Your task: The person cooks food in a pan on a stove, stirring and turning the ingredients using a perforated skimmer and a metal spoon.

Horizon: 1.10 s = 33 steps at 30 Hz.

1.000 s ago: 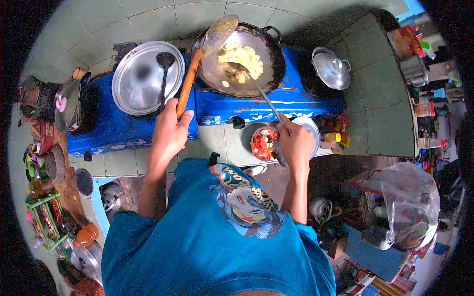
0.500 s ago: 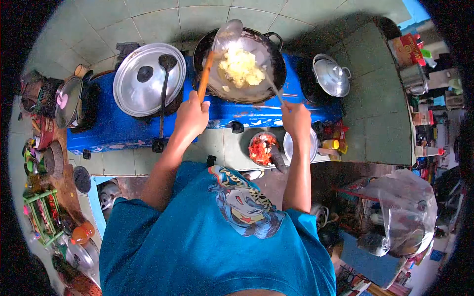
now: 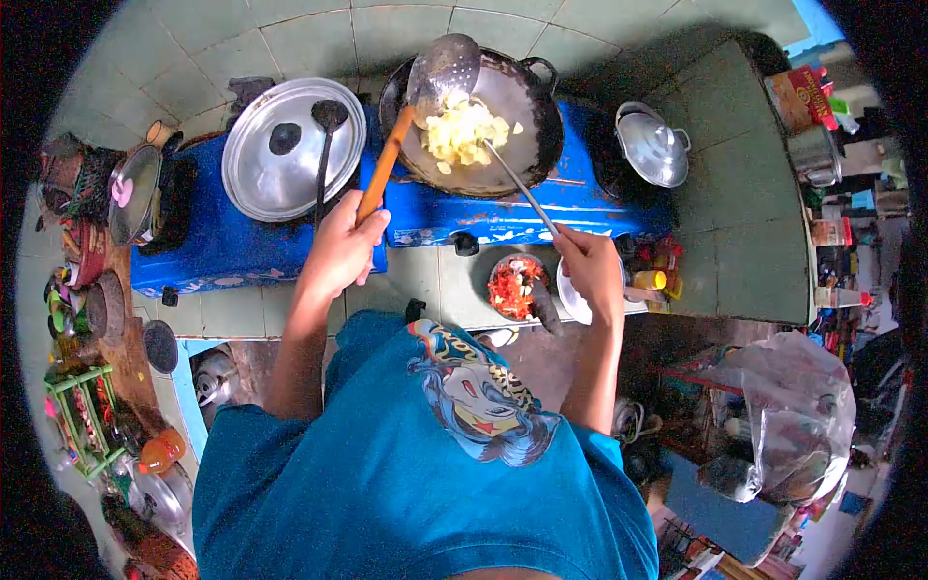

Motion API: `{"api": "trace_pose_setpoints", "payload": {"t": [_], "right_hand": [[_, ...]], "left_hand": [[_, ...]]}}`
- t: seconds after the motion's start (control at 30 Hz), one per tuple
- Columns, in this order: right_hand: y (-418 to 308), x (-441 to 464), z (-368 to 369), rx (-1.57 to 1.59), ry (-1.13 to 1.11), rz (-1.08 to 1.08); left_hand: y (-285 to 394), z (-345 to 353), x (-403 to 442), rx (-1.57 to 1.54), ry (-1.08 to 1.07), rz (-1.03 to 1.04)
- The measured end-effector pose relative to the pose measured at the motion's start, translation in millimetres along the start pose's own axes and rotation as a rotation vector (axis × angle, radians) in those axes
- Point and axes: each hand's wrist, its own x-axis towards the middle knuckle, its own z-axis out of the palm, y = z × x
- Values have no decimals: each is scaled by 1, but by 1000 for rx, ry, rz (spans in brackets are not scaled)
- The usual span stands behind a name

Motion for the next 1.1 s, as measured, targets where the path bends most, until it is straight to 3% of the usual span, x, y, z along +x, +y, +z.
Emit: {"api": "trace_pose_setpoints", "payload": {"t": [0.4,0.57,0.73,0.97,1.1], "right_hand": [[-22,-55,-29,-228,110,-40],[-23,-62,-43,-269,150,-151],[-29,-76,-52,-329,116,-81],[-8,-45,-10,-518,188,-165],[-11,-31,7,-410,283,-172]], "left_hand": [[20,-21,-36,58,7,24],[15,-21,-35,83,44,40],[11,-25,-34,128,49,29],[12,-21,-30,108,47,31],[14,-17,-31,121,78,30]]}}
